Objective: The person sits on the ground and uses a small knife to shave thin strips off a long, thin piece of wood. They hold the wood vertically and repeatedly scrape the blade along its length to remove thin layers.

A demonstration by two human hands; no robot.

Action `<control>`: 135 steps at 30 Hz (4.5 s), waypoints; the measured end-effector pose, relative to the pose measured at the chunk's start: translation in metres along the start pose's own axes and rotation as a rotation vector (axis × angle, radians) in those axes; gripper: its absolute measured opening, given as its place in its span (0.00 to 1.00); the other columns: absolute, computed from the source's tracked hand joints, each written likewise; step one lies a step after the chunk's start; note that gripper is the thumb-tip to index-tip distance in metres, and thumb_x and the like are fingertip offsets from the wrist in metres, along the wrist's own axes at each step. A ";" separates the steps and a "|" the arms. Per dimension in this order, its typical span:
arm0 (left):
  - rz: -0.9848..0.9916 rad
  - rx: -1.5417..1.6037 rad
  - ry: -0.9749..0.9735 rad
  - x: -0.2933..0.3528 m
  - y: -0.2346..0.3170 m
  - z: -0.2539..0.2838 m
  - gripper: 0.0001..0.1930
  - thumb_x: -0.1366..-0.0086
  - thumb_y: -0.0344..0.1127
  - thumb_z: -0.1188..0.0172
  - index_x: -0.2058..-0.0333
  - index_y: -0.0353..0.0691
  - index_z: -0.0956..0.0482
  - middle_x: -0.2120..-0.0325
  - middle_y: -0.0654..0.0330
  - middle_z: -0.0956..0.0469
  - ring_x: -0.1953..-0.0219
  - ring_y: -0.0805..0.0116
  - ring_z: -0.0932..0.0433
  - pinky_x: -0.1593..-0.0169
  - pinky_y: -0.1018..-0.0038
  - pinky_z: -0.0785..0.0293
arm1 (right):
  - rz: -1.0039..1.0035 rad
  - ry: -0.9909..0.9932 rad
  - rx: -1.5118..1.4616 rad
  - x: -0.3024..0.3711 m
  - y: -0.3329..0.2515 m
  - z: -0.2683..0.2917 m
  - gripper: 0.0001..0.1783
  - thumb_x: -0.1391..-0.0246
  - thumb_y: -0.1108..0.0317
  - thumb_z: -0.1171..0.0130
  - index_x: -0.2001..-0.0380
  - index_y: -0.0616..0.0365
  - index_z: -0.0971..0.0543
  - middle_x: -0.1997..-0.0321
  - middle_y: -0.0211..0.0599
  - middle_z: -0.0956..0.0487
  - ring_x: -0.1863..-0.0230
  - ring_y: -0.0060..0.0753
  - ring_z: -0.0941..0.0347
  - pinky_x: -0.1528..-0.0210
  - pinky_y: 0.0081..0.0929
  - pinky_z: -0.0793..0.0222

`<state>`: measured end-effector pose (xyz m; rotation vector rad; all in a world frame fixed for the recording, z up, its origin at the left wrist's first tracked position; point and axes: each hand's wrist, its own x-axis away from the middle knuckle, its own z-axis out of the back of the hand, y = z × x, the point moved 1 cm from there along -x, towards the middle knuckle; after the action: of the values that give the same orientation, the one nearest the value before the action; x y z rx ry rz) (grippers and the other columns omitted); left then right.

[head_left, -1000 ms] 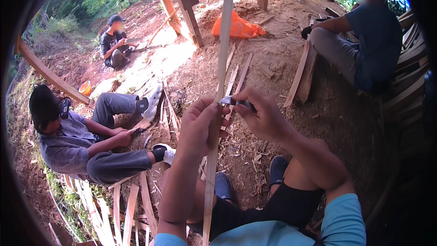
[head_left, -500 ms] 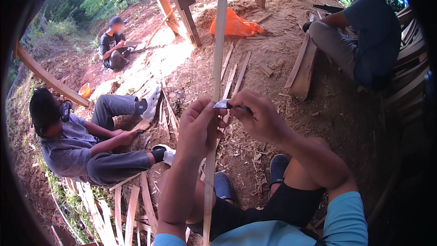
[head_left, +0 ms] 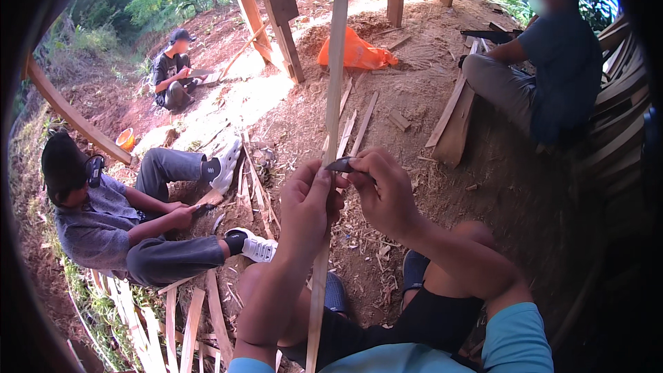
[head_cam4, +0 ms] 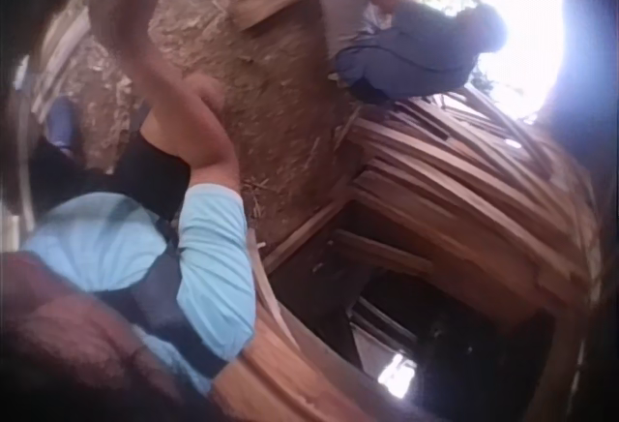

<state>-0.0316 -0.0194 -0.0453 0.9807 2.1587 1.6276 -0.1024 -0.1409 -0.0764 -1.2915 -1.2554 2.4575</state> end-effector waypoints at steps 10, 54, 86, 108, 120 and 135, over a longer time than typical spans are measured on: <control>0.007 -0.031 -0.115 0.012 0.003 0.006 0.10 0.31 0.34 0.54 0.55 0.36 0.33 0.71 0.63 0.26 0.77 0.81 0.30 0.74 0.83 0.34 | -0.086 -0.156 -0.130 -0.008 -0.006 0.017 0.08 0.51 0.77 0.41 0.66 0.60 0.27 0.69 0.36 0.26 0.73 0.26 0.30 0.72 0.23 0.35; -0.208 -0.374 -0.030 -0.004 -0.009 0.008 0.16 0.38 0.44 0.40 0.68 0.37 0.33 0.83 0.68 0.32 0.81 0.83 0.34 0.80 0.83 0.38 | 0.058 -0.140 0.097 -0.012 0.002 0.009 0.09 0.50 0.72 0.39 0.65 0.58 0.27 0.74 0.37 0.26 0.78 0.28 0.31 0.75 0.25 0.36; 0.089 0.117 -0.144 0.000 -0.002 0.014 0.14 0.32 0.39 0.57 0.56 0.36 0.32 0.77 0.61 0.25 0.83 0.78 0.31 0.80 0.85 0.35 | -0.044 -0.233 0.025 -0.006 0.001 0.012 0.06 0.45 0.70 0.45 0.65 0.58 0.28 0.73 0.38 0.28 0.75 0.35 0.29 0.73 0.31 0.35; -0.106 -0.039 -0.006 0.016 0.007 0.000 0.09 0.31 0.38 0.54 0.67 0.41 0.31 0.84 0.65 0.30 0.89 0.81 0.36 0.87 0.85 0.42 | 0.189 -0.055 0.228 -0.012 -0.018 0.004 0.06 0.47 0.70 0.47 0.66 0.58 0.30 0.70 0.39 0.31 0.68 0.47 0.30 0.70 0.40 0.34; -0.023 -0.106 0.050 0.025 0.006 -0.005 0.08 0.31 0.36 0.54 0.68 0.40 0.31 0.84 0.65 0.30 0.90 0.81 0.36 0.87 0.86 0.40 | 0.059 -0.105 0.096 -0.015 -0.012 0.021 0.08 0.45 0.70 0.48 0.63 0.59 0.33 0.69 0.43 0.30 0.68 0.48 0.28 0.69 0.39 0.33; -0.048 -0.309 -0.035 0.002 0.023 -0.025 0.09 0.31 0.36 0.54 0.68 0.40 0.29 0.89 0.70 0.38 0.93 0.84 0.44 0.92 0.85 0.52 | -0.151 -0.177 -0.145 0.000 -0.007 0.024 0.09 0.42 0.68 0.51 0.61 0.59 0.35 0.67 0.47 0.28 0.66 0.52 0.26 0.67 0.42 0.32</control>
<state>-0.0394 -0.0336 -0.0154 0.8490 1.8200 1.8342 -0.1216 -0.1516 -0.0643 -0.9833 -1.5374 2.4569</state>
